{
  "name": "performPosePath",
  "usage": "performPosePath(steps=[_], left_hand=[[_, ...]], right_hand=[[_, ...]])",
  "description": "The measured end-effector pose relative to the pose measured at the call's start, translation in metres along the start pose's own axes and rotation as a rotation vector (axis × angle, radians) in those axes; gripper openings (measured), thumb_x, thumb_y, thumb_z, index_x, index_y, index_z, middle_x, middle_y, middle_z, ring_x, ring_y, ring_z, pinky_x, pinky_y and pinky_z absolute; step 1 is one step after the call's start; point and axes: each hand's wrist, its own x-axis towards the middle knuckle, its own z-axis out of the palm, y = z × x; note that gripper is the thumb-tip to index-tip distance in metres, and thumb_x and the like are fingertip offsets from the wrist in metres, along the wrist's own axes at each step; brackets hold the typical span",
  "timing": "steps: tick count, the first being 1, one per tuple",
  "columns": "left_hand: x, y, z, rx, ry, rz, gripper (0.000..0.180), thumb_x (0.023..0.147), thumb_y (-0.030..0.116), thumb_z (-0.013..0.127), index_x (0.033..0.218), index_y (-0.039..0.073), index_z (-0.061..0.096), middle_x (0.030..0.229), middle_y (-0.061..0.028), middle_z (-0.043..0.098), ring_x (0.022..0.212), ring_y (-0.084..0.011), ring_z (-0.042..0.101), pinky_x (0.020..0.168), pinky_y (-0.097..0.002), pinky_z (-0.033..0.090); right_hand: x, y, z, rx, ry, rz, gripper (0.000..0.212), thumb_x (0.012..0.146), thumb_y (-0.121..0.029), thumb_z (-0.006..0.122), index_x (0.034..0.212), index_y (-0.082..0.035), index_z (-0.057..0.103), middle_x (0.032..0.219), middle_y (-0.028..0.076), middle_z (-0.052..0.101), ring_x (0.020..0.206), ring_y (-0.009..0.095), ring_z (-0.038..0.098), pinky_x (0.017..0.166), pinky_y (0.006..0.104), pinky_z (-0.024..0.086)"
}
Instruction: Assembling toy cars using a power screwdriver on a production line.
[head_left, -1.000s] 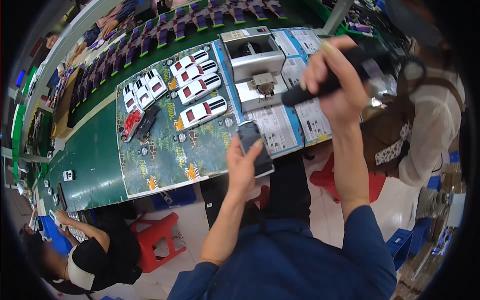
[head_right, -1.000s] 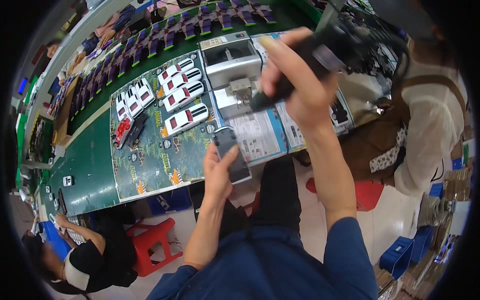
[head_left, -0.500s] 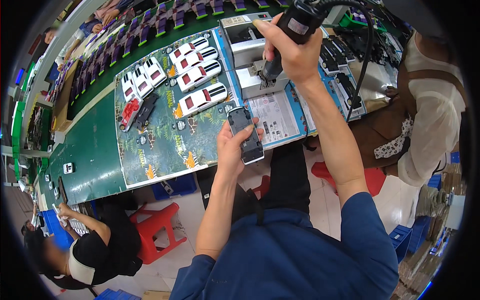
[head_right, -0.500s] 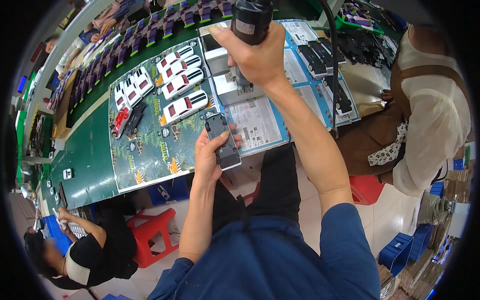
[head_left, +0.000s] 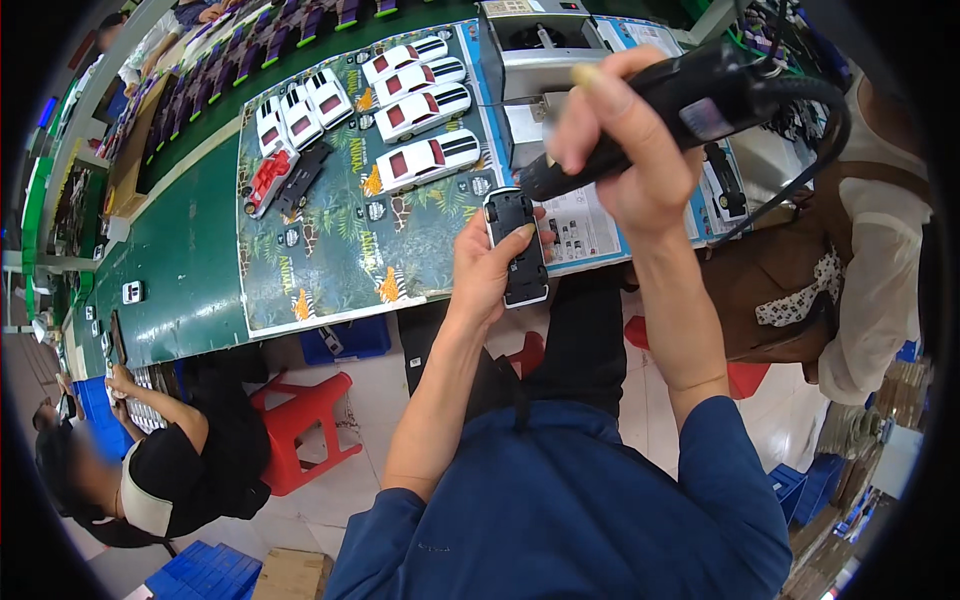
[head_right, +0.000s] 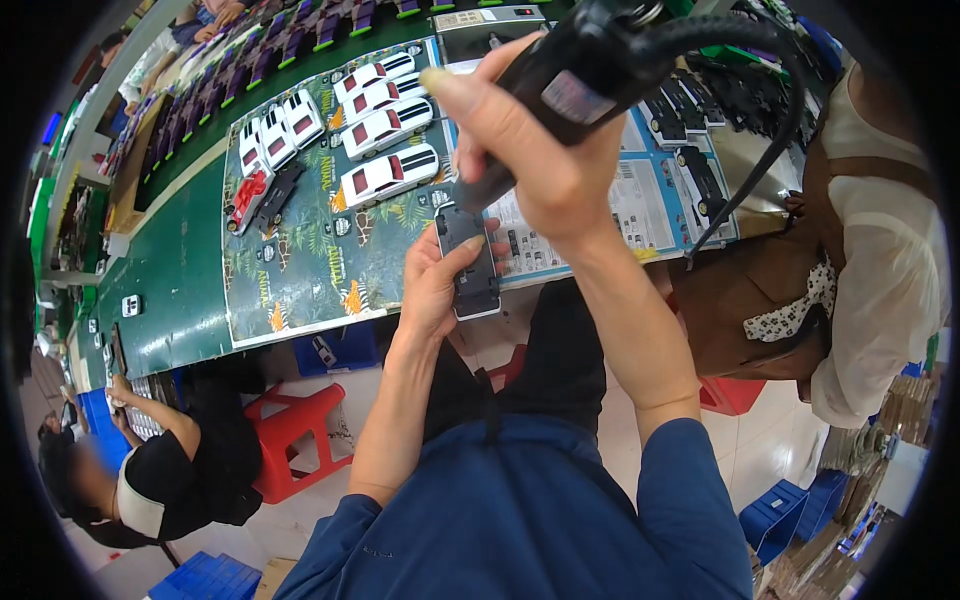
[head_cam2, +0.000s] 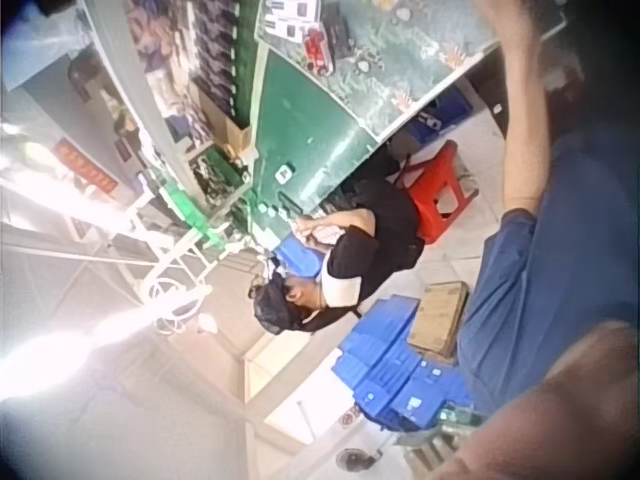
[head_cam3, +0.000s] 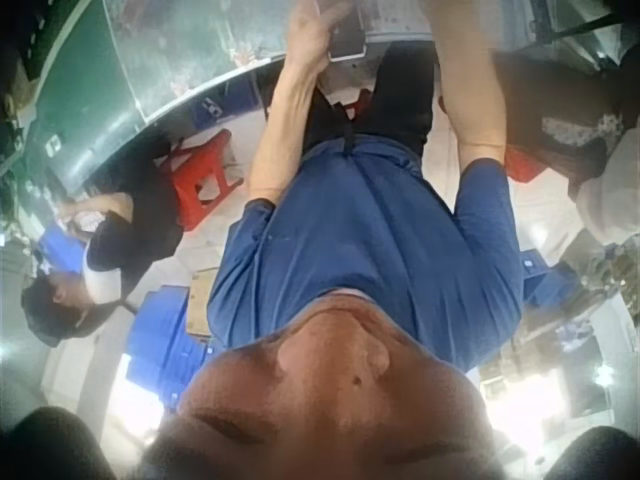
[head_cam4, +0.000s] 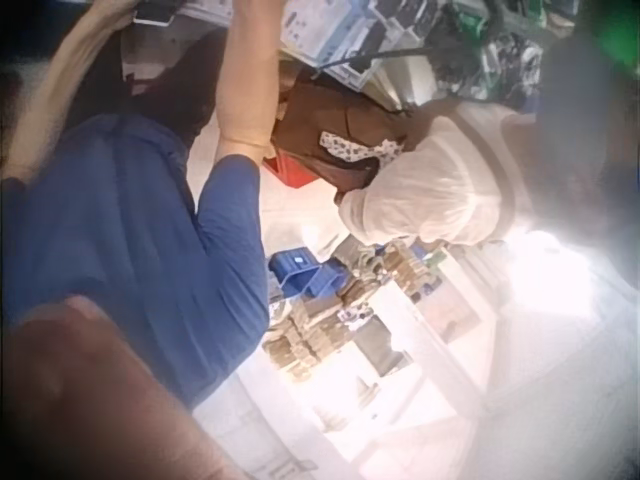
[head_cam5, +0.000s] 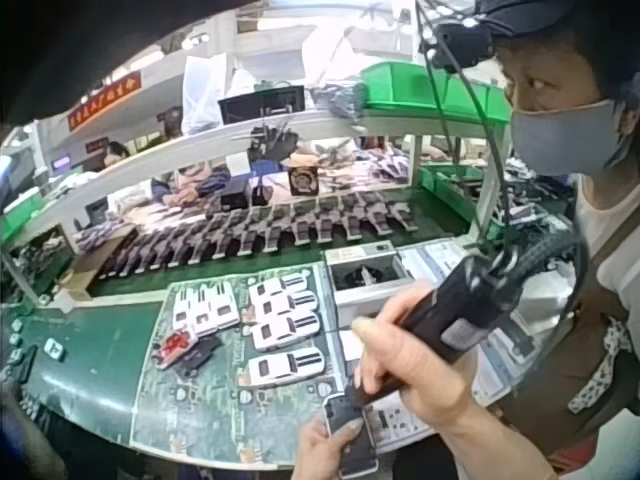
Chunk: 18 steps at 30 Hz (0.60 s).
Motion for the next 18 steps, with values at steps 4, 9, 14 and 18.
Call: performPosePath(steps=[4, 9, 14, 18], left_hand=[[-0.001, 0.001, 0.002, -0.019, 0.0, -0.014, 0.027, 0.091, -0.001, 0.062, 0.118, 0.001, 0.057, 0.107, -0.0098, 0.068, 0.085, -0.0171, 0.07, 0.073, -0.0301, 0.06], [-0.002, 0.002, 0.0, -0.009, -0.001, -0.029, 0.029, 0.091, -0.001, 0.063, 0.119, 0.001, 0.057, 0.106, -0.0097, 0.068, 0.083, -0.017, 0.07, 0.072, -0.0295, 0.059], [-0.003, 0.003, -0.002, -0.055, 0.01, -0.076, 0.031, 0.09, -0.002, 0.064, 0.12, 0.0, 0.057, 0.107, -0.0113, 0.069, 0.084, -0.0174, 0.07, 0.074, -0.0293, 0.058], [-0.003, 0.004, 0.0, -0.065, 0.004, -0.087, 0.027, 0.089, -0.001, 0.064, 0.116, 0.0, 0.059, 0.101, -0.0124, 0.07, 0.083, -0.0173, 0.07, 0.076, -0.0295, 0.058]], right_hand=[[-0.009, 0.012, 0.007, -0.078, 0.017, 0.015, 0.013, 0.083, -0.008, 0.077, 0.08, -0.002, 0.066, 0.058, 0.001, 0.059, 0.047, 0.008, 0.057, 0.047, 0.0206, 0.045], [-0.013, 0.02, 0.007, -0.232, -0.059, 0.033, 0.015, 0.084, -0.007, 0.073, 0.079, -0.002, 0.061, 0.057, 0.002, 0.057, 0.046, 0.009, 0.055, 0.047, 0.023, 0.045], [-0.011, 0.025, 0.001, -0.236, -0.226, 0.089, 0.016, 0.085, -0.006, 0.069, 0.081, -0.003, 0.054, 0.06, 0.005, 0.055, 0.047, 0.01, 0.053, 0.048, 0.0238, 0.044], [-0.012, 0.028, -0.003, -0.254, -0.245, 0.074, 0.019, 0.084, -0.008, 0.071, 0.08, -0.004, 0.053, 0.062, 0.004, 0.054, 0.048, 0.009, 0.052, 0.048, 0.0228, 0.043]])
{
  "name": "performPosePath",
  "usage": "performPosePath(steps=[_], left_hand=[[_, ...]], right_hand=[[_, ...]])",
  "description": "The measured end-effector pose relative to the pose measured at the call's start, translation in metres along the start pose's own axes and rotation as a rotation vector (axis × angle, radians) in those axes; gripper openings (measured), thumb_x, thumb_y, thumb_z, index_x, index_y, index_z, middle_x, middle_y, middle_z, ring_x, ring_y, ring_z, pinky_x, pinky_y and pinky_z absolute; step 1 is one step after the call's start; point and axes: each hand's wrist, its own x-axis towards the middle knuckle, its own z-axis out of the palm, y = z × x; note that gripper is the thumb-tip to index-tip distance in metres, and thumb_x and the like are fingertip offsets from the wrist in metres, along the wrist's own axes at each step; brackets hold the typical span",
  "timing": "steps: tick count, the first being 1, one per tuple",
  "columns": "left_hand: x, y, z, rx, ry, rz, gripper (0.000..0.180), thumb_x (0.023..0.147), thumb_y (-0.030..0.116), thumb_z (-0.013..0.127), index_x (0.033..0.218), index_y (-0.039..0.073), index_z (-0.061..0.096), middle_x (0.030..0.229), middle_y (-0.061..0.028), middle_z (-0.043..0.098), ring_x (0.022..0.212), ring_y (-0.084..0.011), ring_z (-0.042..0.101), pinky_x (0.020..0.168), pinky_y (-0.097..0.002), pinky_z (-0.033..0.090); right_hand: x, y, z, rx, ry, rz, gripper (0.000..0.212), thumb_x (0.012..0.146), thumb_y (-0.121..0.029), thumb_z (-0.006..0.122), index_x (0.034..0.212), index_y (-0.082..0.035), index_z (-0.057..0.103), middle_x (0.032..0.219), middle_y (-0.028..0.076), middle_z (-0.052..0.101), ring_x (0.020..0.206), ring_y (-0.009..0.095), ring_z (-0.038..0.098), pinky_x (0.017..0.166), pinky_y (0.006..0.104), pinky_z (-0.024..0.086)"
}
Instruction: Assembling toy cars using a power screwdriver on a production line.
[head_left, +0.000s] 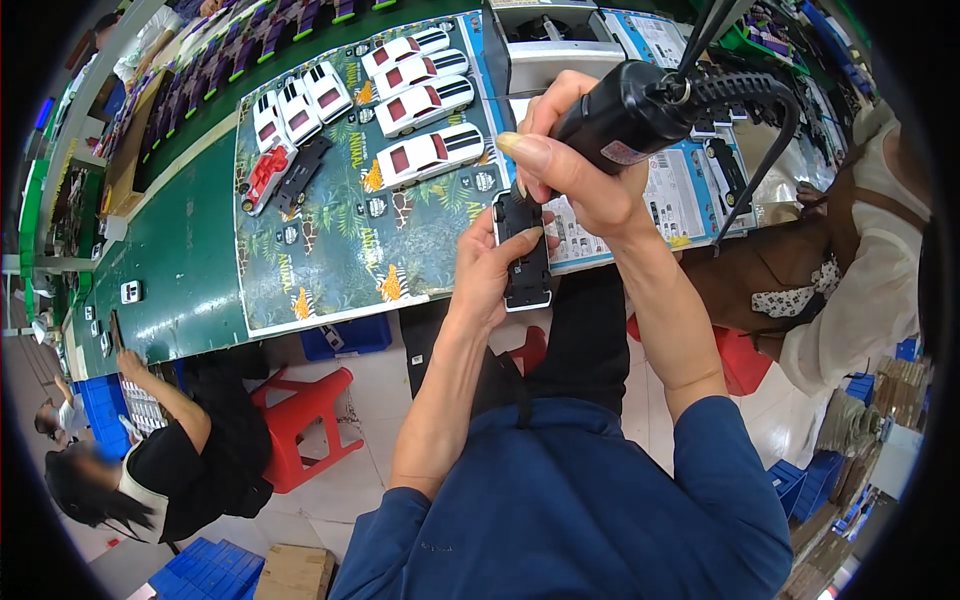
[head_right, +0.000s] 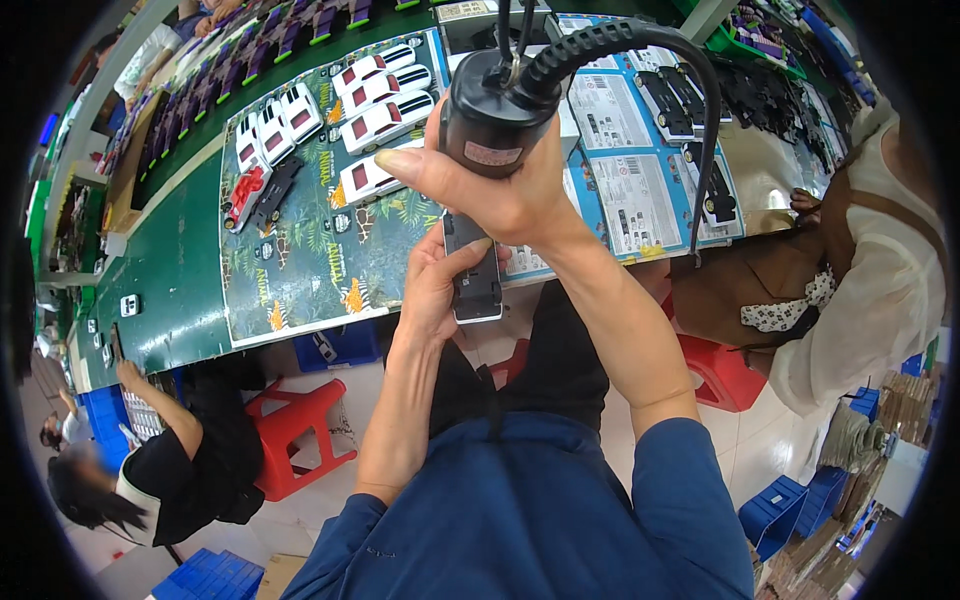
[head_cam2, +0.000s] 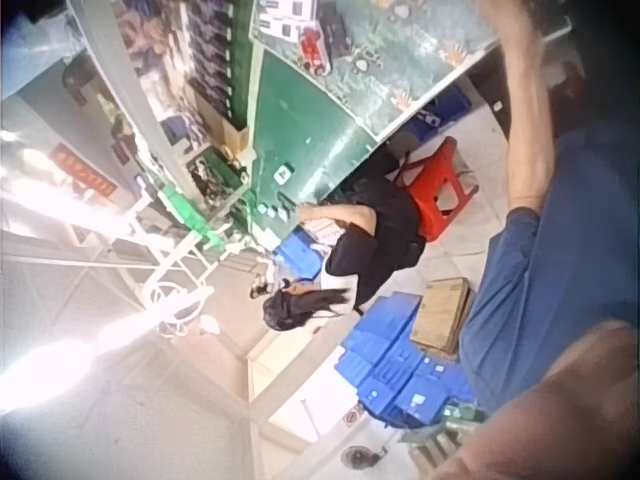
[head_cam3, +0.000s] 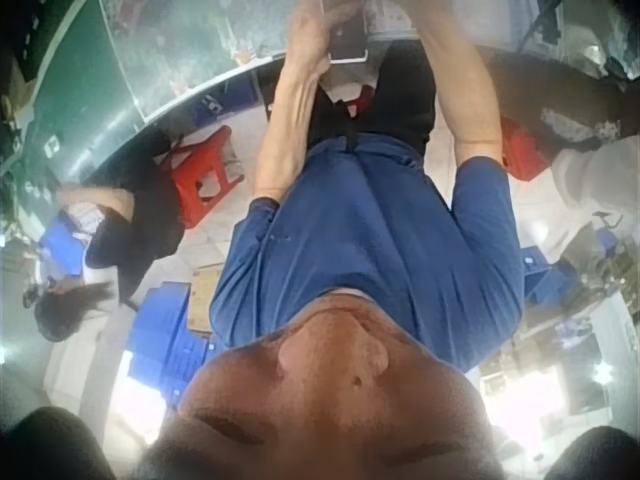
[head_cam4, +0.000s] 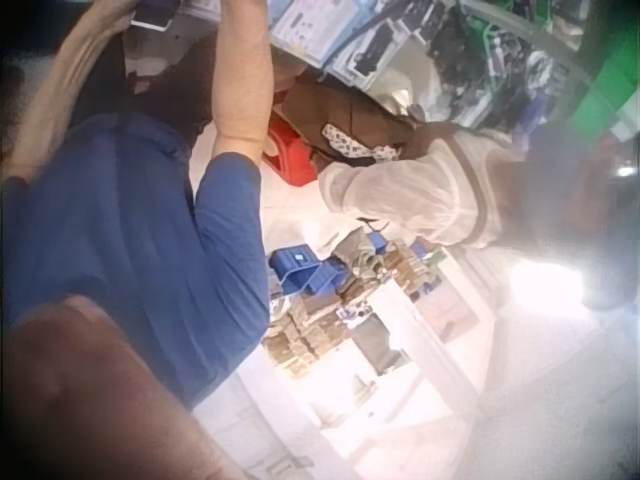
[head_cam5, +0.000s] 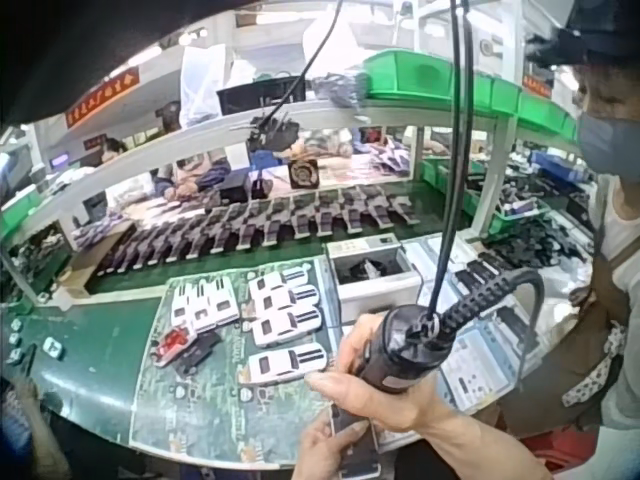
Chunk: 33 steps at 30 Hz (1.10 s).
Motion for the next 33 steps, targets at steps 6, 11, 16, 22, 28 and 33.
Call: performPosePath(steps=[6, 11, 16, 22, 28, 33], left_hand=[[0.001, -0.002, -0.004, -0.003, -0.019, -0.01, 0.029, 0.089, -0.002, 0.065, 0.117, 0.001, 0.06, 0.107, -0.0123, 0.07, 0.085, -0.0182, 0.07, 0.075, -0.0288, 0.058], [0.001, -0.003, -0.003, -0.033, -0.02, 0.012, 0.028, 0.089, -0.002, 0.066, 0.116, 0.001, 0.06, 0.106, -0.012, 0.07, 0.085, -0.0183, 0.071, 0.075, -0.0286, 0.058], [0.005, 0.0, -0.006, -0.291, 0.052, 0.022, 0.031, 0.092, 0.004, 0.064, 0.123, 0.002, 0.057, 0.112, -0.012, 0.067, 0.098, -0.0236, 0.069, 0.078, -0.042, 0.062], [-0.001, 0.003, -0.011, -0.168, 0.003, 0.045, 0.058, 0.08, -0.015, 0.059, 0.134, 0.003, 0.047, 0.133, -0.0185, 0.056, 0.115, -0.0339, 0.063, 0.086, -0.053, 0.061], [0.004, -0.001, -0.018, -0.218, -0.001, 0.028, 0.059, 0.079, -0.016, 0.058, 0.133, 0.005, 0.047, 0.129, -0.0181, 0.058, 0.113, -0.0315, 0.063, 0.082, -0.0506, 0.062], [0.007, 0.002, -0.019, -0.354, 0.065, -0.003, 0.058, 0.08, -0.016, 0.056, 0.133, 0.005, 0.048, 0.127, -0.0174, 0.058, 0.111, -0.0295, 0.061, 0.09, -0.0527, 0.058]], right_hand=[[-0.005, 0.001, 0.0, 0.007, -0.012, -0.007, 0.018, 0.083, -0.007, 0.072, 0.08, -0.004, 0.054, 0.064, 0.004, 0.056, 0.049, 0.008, 0.053, 0.049, 0.0225, 0.044], [-0.008, -0.002, -0.004, -0.021, -0.004, -0.023, 0.018, 0.083, -0.006, 0.071, 0.082, -0.004, 0.053, 0.064, 0.005, 0.056, 0.049, 0.008, 0.052, 0.05, 0.0234, 0.046], [0.009, -0.014, -0.021, 0.252, 0.126, -0.123, 0.014, 0.085, -0.009, 0.073, 0.09, -0.001, 0.063, 0.059, 0.004, 0.059, 0.049, 0.01, 0.058, 0.049, 0.0228, 0.047], [0.042, -0.016, -0.061, -0.04, 0.203, -0.207, 0.009, 0.091, -0.009, 0.065, 0.088, -0.002, 0.06, 0.062, 0.006, 0.055, 0.05, 0.016, 0.056, 0.055, 0.0322, 0.05], [0.042, -0.007, -0.054, -0.262, 0.206, -0.196, 0.014, 0.085, -0.007, 0.072, 0.077, -0.003, 0.062, 0.054, 0.004, 0.057, 0.043, 0.012, 0.055, 0.047, 0.0252, 0.046], [0.043, -0.01, -0.042, -0.222, 0.144, 0.01, 0.017, 0.086, -0.014, 0.072, 0.079, -0.003, 0.061, 0.056, 0.003, 0.056, 0.043, 0.011, 0.053, 0.045, 0.0254, 0.043]])
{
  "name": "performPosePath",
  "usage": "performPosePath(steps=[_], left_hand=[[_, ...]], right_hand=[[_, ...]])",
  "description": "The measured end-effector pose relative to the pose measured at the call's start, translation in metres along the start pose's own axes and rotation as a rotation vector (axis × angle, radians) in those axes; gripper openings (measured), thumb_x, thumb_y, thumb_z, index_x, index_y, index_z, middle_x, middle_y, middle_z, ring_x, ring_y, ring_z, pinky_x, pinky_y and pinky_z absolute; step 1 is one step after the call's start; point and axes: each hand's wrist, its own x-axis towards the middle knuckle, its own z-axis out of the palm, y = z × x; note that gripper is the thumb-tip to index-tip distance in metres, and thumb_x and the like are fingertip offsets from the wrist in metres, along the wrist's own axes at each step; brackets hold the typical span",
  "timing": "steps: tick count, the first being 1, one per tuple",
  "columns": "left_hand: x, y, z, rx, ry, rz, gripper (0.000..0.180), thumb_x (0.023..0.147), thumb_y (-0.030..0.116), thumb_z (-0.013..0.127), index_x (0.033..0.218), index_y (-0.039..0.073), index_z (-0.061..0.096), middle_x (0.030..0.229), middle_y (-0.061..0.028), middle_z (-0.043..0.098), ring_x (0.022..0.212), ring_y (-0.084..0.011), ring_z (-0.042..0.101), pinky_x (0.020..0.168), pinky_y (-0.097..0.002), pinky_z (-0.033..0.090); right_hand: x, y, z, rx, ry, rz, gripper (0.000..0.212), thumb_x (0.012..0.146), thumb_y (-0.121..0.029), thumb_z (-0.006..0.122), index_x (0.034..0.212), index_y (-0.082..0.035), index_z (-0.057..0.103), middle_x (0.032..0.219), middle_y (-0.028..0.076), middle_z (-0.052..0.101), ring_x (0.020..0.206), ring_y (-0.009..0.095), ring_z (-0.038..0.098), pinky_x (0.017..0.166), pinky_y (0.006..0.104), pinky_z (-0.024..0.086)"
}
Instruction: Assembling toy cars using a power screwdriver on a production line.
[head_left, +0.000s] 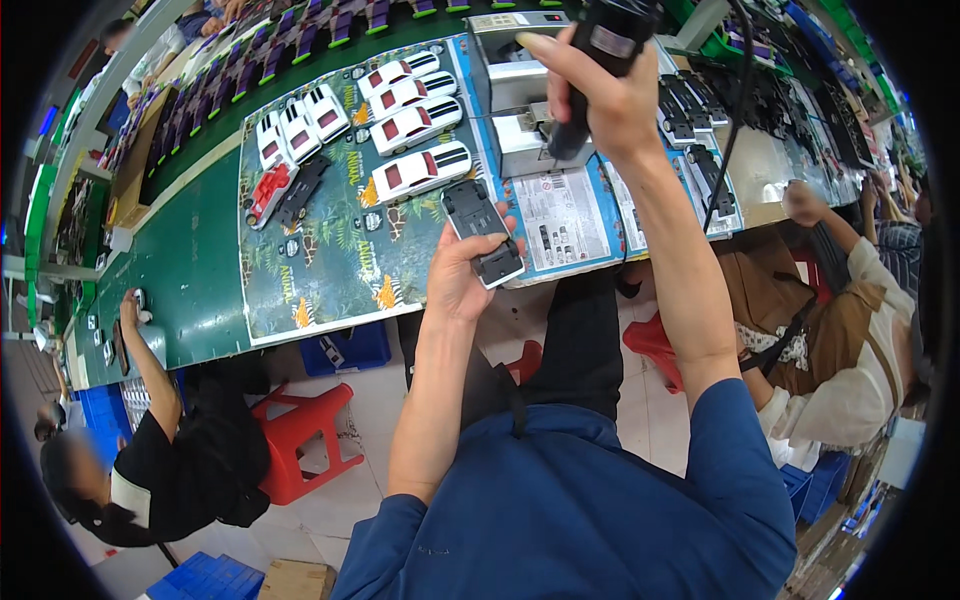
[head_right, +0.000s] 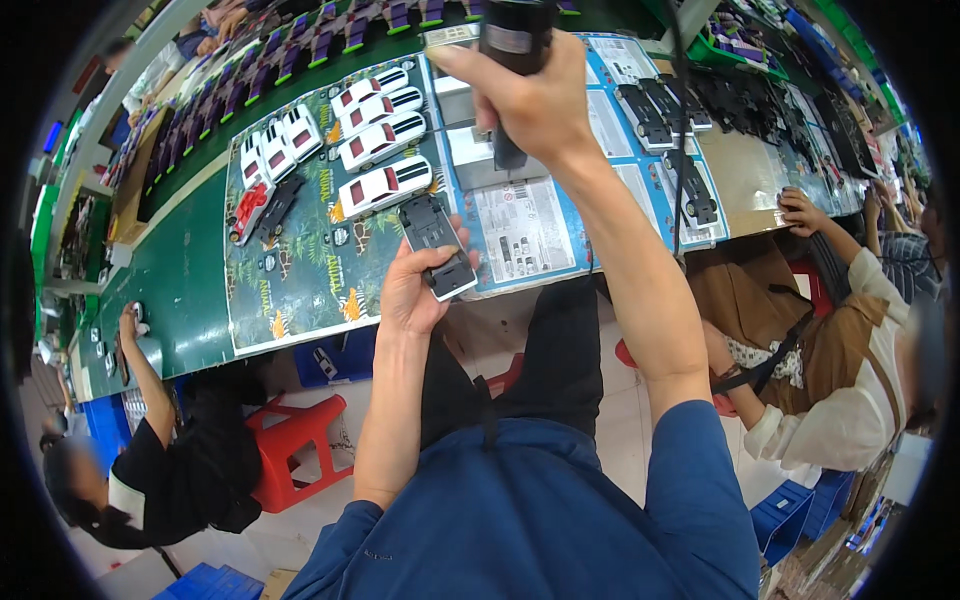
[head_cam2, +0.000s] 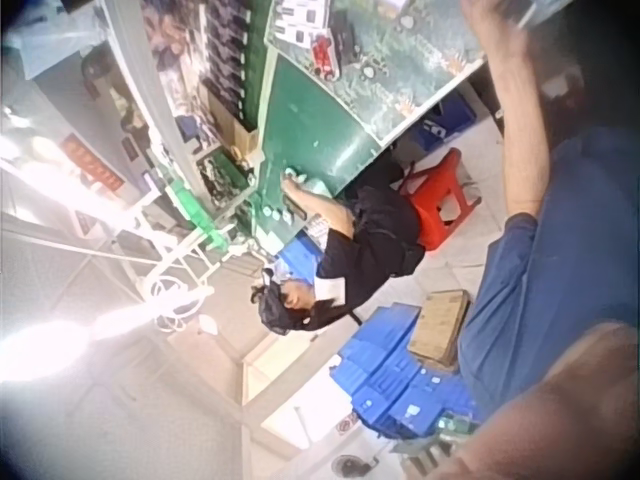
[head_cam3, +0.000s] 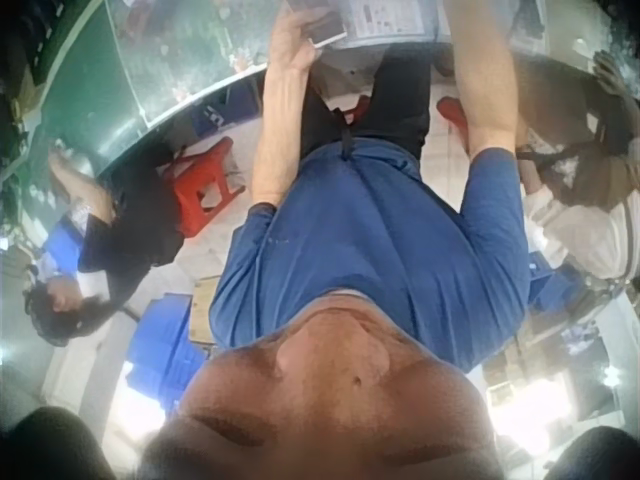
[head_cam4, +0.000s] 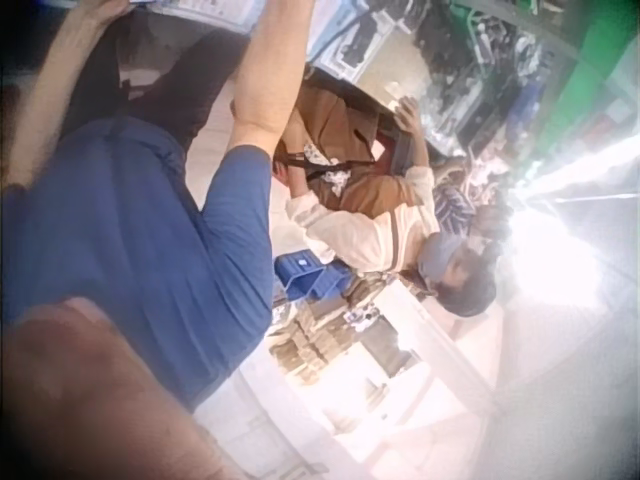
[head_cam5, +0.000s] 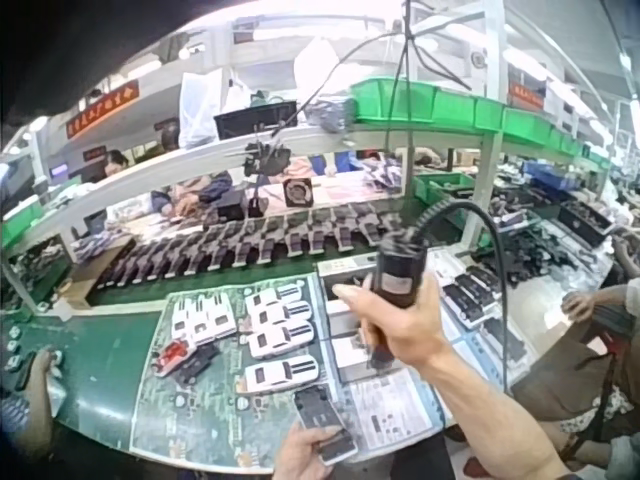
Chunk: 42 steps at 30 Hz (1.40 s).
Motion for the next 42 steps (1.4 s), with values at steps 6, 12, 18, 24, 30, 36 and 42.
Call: performPosePath(steps=[6, 12, 18, 24, 30, 36, 42], left_hand=[[0.006, 0.007, 0.019, -0.012, -0.015, 0.012, 0.055, 0.077, -0.016, 0.054, 0.129, 0.002, 0.048, 0.122, -0.0165, 0.059, 0.102, -0.0271, 0.063, 0.086, -0.0527, 0.059], [0.008, 0.003, 0.016, 0.009, -0.01, 0.032, 0.056, 0.073, -0.017, 0.056, 0.125, 0.002, 0.05, 0.113, -0.015, 0.063, 0.098, -0.0259, 0.065, 0.082, -0.0413, 0.058], [0.004, 0.0, 0.019, 0.053, -0.045, 0.03, 0.052, 0.074, -0.016, 0.055, 0.123, 0.001, 0.05, 0.109, -0.0139, 0.063, 0.095, -0.0252, 0.066, 0.082, -0.0414, 0.058], [0.006, 0.005, 0.021, -0.087, -0.099, -0.151, 0.037, 0.085, -0.009, 0.054, 0.121, 0.002, 0.052, 0.107, -0.0132, 0.064, 0.094, -0.0248, 0.067, 0.082, -0.042, 0.06], [-0.003, 0.011, 0.024, -0.077, -0.013, -0.162, 0.023, 0.092, 0.002, 0.058, 0.114, 0.003, 0.057, 0.1, -0.0112, 0.067, 0.087, -0.0233, 0.069, 0.078, -0.0419, 0.06], [-0.005, 0.01, 0.025, -0.006, -0.067, -0.028, 0.019, 0.087, 0.004, 0.067, 0.105, 0.005, 0.062, 0.091, -0.0041, 0.067, 0.079, -0.0158, 0.066, 0.073, -0.0334, 0.057], [-0.035, 0.063, 0.014, 1.13, -0.065, 0.767, 0.051, 0.075, 0.037, 0.084, 0.106, 0.001, 0.063, 0.09, -0.0051, 0.063, 0.082, -0.0203, 0.062, 0.075, -0.0345, 0.05]], right_hand=[[-0.057, -0.036, 0.007, 0.566, -0.031, 0.141, 0.016, 0.088, -0.014, 0.068, 0.084, -0.001, 0.06, 0.054, 0.004, 0.053, 0.043, 0.013, 0.054, 0.047, 0.0274, 0.046], [-0.075, -0.04, 0.019, 0.622, -0.057, 0.147, 0.016, 0.085, -0.012, 0.072, 0.083, -0.002, 0.06, 0.056, 0.004, 0.057, 0.044, 0.011, 0.054, 0.047, 0.0235, 0.043], [-0.081, -0.041, 0.022, 0.608, -0.062, 0.187, 0.016, 0.082, -0.01, 0.076, 0.08, -0.003, 0.061, 0.056, 0.003, 0.057, 0.044, 0.01, 0.053, 0.046, 0.0227, 0.043], [-0.075, -0.049, 0.013, 0.506, -0.316, 0.163, 0.021, 0.081, -0.011, 0.066, 0.081, -0.001, 0.047, 0.059, 0.007, 0.049, 0.043, 0.014, 0.047, 0.045, 0.0286, 0.044], [-0.076, -0.048, 0.02, 0.518, -0.288, 0.158, 0.021, 0.078, -0.01, 0.066, 0.08, -0.001, 0.047, 0.059, 0.008, 0.05, 0.045, 0.015, 0.05, 0.045, 0.029, 0.045], [-0.087, -0.033, 0.031, 0.708, -0.255, 0.037, 0.026, 0.081, -0.019, 0.067, 0.085, -0.004, 0.046, 0.06, 0.005, 0.05, 0.044, 0.014, 0.047, 0.044, 0.0272, 0.045], [-0.1, -0.043, 0.017, 0.689, -0.275, -0.033, 0.033, 0.075, -0.028, 0.073, 0.088, -0.006, 0.052, 0.061, 0.003, 0.053, 0.043, 0.013, 0.051, 0.045, 0.0259, 0.049]])
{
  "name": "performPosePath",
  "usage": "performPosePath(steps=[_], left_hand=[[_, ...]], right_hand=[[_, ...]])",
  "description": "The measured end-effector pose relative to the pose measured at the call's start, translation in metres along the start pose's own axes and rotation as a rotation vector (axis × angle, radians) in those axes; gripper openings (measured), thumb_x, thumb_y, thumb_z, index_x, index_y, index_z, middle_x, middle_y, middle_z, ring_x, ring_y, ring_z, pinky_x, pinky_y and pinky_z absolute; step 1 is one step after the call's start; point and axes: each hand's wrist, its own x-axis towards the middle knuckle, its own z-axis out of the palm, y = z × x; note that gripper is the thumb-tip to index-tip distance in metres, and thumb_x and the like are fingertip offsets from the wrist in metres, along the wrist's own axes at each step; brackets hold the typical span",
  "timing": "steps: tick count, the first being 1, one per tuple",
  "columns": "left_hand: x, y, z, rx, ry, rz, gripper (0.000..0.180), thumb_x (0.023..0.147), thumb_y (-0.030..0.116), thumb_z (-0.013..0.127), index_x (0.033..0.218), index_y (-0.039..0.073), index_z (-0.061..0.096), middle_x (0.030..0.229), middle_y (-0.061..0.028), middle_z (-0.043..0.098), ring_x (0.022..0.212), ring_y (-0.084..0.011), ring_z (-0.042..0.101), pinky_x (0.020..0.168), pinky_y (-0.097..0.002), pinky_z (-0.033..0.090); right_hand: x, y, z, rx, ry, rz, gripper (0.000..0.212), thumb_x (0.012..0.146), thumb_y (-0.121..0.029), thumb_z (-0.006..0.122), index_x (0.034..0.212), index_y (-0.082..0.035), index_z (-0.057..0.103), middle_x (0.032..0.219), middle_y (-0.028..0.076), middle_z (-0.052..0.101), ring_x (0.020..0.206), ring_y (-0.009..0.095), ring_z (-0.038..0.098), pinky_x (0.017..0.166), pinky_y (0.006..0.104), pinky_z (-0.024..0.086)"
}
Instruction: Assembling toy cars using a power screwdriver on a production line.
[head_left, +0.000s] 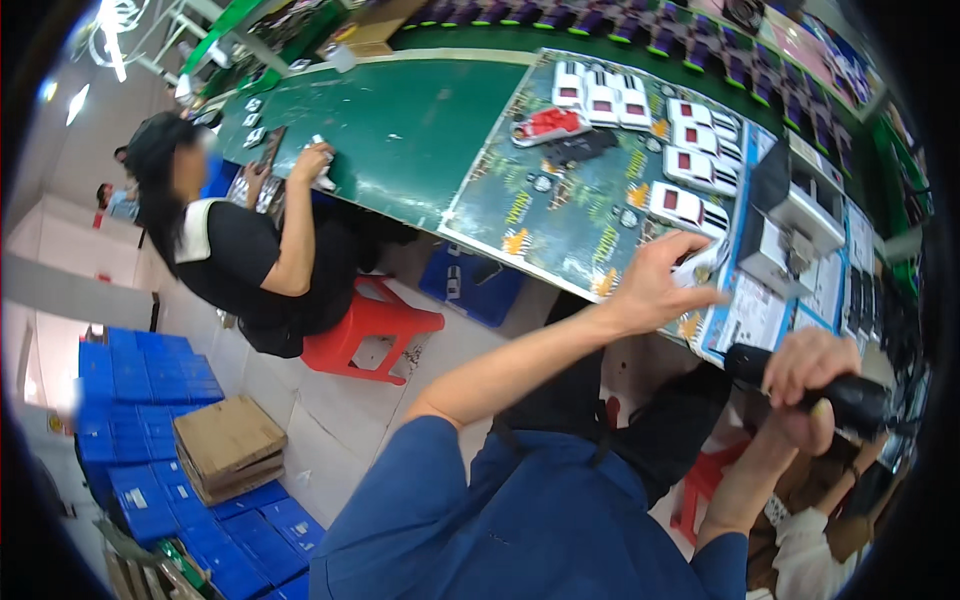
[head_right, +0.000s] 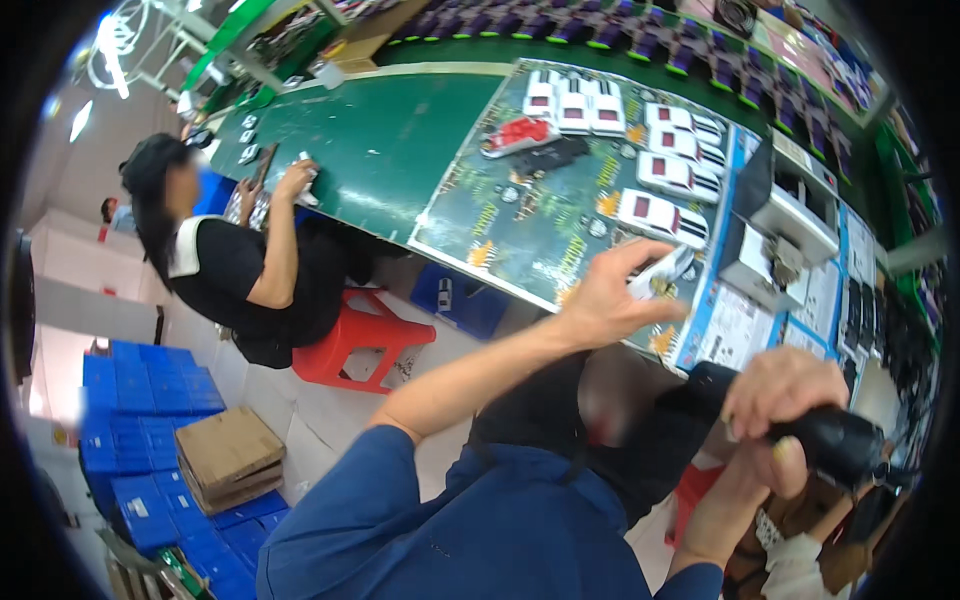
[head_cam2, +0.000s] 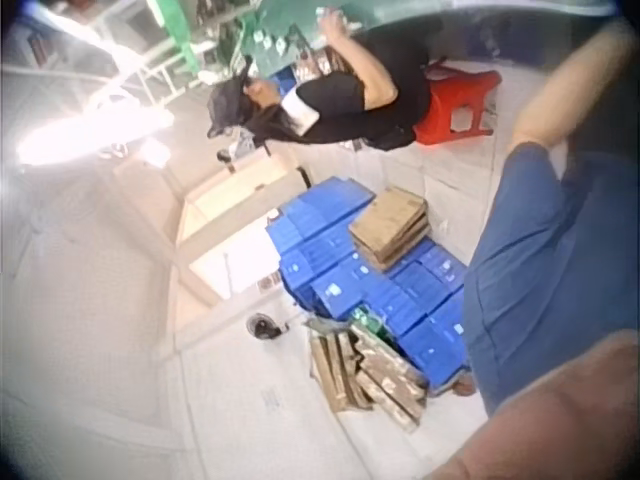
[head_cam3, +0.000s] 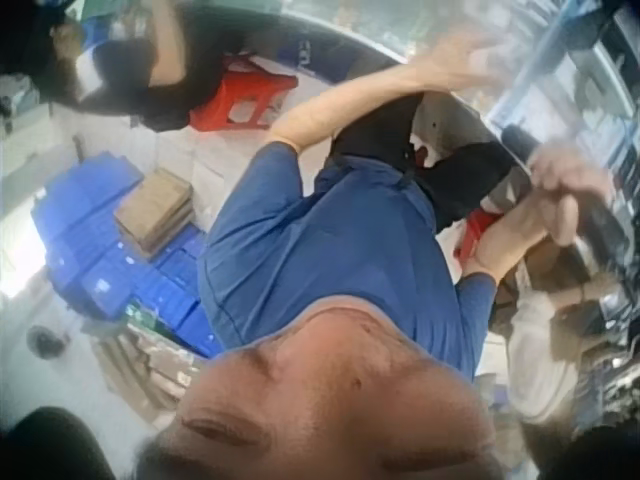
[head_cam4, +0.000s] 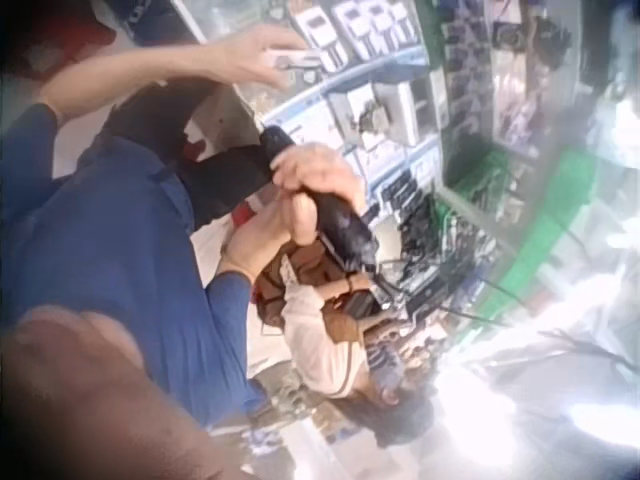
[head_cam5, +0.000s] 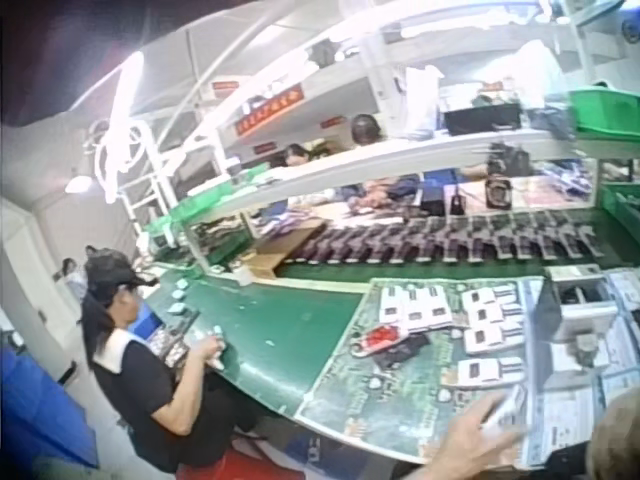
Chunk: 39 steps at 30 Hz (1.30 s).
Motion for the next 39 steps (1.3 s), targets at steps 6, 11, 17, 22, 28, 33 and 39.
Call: performPosePath(steps=[6, 11, 17, 22, 28, 33, 39], left_hand=[[-0.008, -0.047, -0.179, 1.185, -0.417, 0.439, 0.081, 0.058, 0.067, 0.075, 0.11, 0.006, 0.061, 0.1, -0.0077, 0.058, 0.097, -0.0247, 0.059, 0.082, -0.0363, 0.044], [0.012, -0.044, -0.317, 1.599, -0.494, 0.346, 0.093, 0.067, 0.074, 0.068, 0.141, 0.022, 0.049, 0.148, -0.0154, 0.042, 0.137, -0.0335, 0.04, 0.109, -0.0545, 0.032], [-0.028, -0.021, -0.367, 1.675, -0.169, 0.145, 0.114, 0.062, 0.073, 0.072, 0.152, 0.013, 0.034, 0.157, -0.0185, 0.029, 0.144, -0.0367, 0.029, 0.114, -0.0574, 0.021], [-0.068, -0.02, -0.233, 1.148, -0.017, 0.386, 0.084, 0.071, 0.06, 0.077, 0.133, 0.009, 0.054, 0.14, -0.0184, 0.049, 0.13, -0.037, 0.046, 0.106, -0.0507, 0.037], [-0.041, 0.001, -0.027, 0.553, -0.073, 0.686, 0.051, 0.077, 0.031, 0.08, 0.115, 0.003, 0.062, 0.125, -0.0174, 0.06, 0.112, -0.035, 0.06, 0.091, -0.0446, 0.049], [-0.01, 0.021, 0.108, 0.28, -0.208, 0.557, 0.03, 0.077, 0.008, 0.075, 0.104, 0.0, 0.064, 0.1, -0.0179, 0.067, 0.084, -0.0342, 0.066, 0.072, -0.0404, 0.053], [0.042, -0.003, 0.258, 0.313, -0.24, 0.254, 0.033, 0.088, 0.015, 0.067, 0.113, -0.005, 0.062, 0.109, -0.0255, 0.065, 0.087, -0.0437, 0.065, 0.076, -0.0487, 0.052]], right_hand=[[-0.002, -0.008, -0.007, -0.068, 0.015, 0.022, 0.032, 0.081, -0.028, 0.071, 0.086, -0.006, 0.048, 0.06, 0.003, 0.051, 0.042, 0.01, 0.046, 0.042, 0.0218, 0.046], [0.002, 0.005, 0.001, -0.085, 0.007, 0.066, 0.032, 0.081, -0.028, 0.071, 0.085, -0.006, 0.049, 0.06, 0.003, 0.051, 0.042, 0.01, 0.047, 0.043, 0.0218, 0.045], [0.008, 0.012, 0.003, -0.061, 0.01, 0.075, 0.031, 0.081, -0.027, 0.071, 0.086, -0.005, 0.049, 0.059, 0.003, 0.051, 0.042, 0.011, 0.048, 0.043, 0.0221, 0.046], [-0.001, 0.001, -0.006, -0.043, 0.003, 0.071, 0.032, 0.081, -0.027, 0.072, 0.087, -0.005, 0.05, 0.059, 0.003, 0.052, 0.042, 0.011, 0.048, 0.043, 0.0223, 0.046], [-0.036, -0.051, -0.017, -0.088, 0.092, 0.09, 0.032, 0.077, -0.024, 0.076, 0.089, -0.006, 0.052, 0.061, 0.004, 0.055, 0.044, 0.013, 0.052, 0.045, 0.0268, 0.05], [-0.041, -0.079, -0.023, -0.052, 0.123, 0.1, 0.028, 0.067, -0.014, 0.083, 0.078, 0.0, 0.061, 0.06, 0.009, 0.06, 0.049, 0.02, 0.058, 0.05, 0.0314, 0.05], [-0.067, -0.132, -0.045, -0.089, 0.114, 0.067, 0.036, 0.069, -0.019, 0.087, 0.081, 0.002, 0.061, 0.058, 0.009, 0.06, 0.046, 0.019, 0.059, 0.046, 0.0294, 0.052]])
